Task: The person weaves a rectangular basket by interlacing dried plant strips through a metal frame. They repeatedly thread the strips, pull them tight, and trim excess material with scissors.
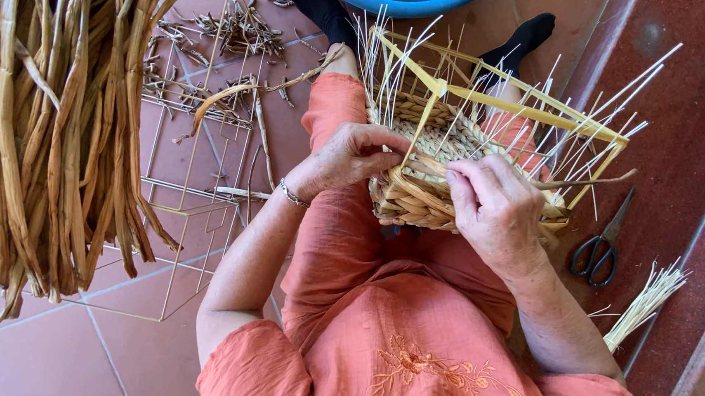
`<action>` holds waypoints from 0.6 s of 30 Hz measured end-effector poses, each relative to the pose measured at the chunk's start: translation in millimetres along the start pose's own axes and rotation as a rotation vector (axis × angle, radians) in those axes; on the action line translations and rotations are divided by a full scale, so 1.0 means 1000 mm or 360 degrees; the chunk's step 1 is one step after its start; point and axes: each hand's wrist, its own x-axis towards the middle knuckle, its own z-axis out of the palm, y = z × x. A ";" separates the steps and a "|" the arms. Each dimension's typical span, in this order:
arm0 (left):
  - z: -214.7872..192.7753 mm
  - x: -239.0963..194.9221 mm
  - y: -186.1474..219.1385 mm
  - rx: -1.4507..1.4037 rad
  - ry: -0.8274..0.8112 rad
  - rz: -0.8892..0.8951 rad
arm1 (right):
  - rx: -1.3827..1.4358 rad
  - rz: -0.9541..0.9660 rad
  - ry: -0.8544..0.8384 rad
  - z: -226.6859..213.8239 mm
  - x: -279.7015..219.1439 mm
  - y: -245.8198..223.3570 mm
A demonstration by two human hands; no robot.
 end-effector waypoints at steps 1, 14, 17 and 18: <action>0.000 0.002 -0.002 -0.0040 0.0007 -0.0045 | -0.0004 -0.0006 -0.0010 0.003 0.000 0.000; -0.012 -0.004 -0.009 -0.0300 -0.0127 -0.0238 | -0.0222 -0.0273 -0.0054 0.020 0.004 -0.001; -0.014 0.003 -0.008 -0.0447 -0.0183 -0.0230 | -0.0207 -0.0289 0.0043 0.014 -0.005 -0.005; -0.014 0.005 -0.007 -0.0526 -0.0209 -0.0213 | -0.0177 -0.0273 0.0071 0.011 -0.010 -0.007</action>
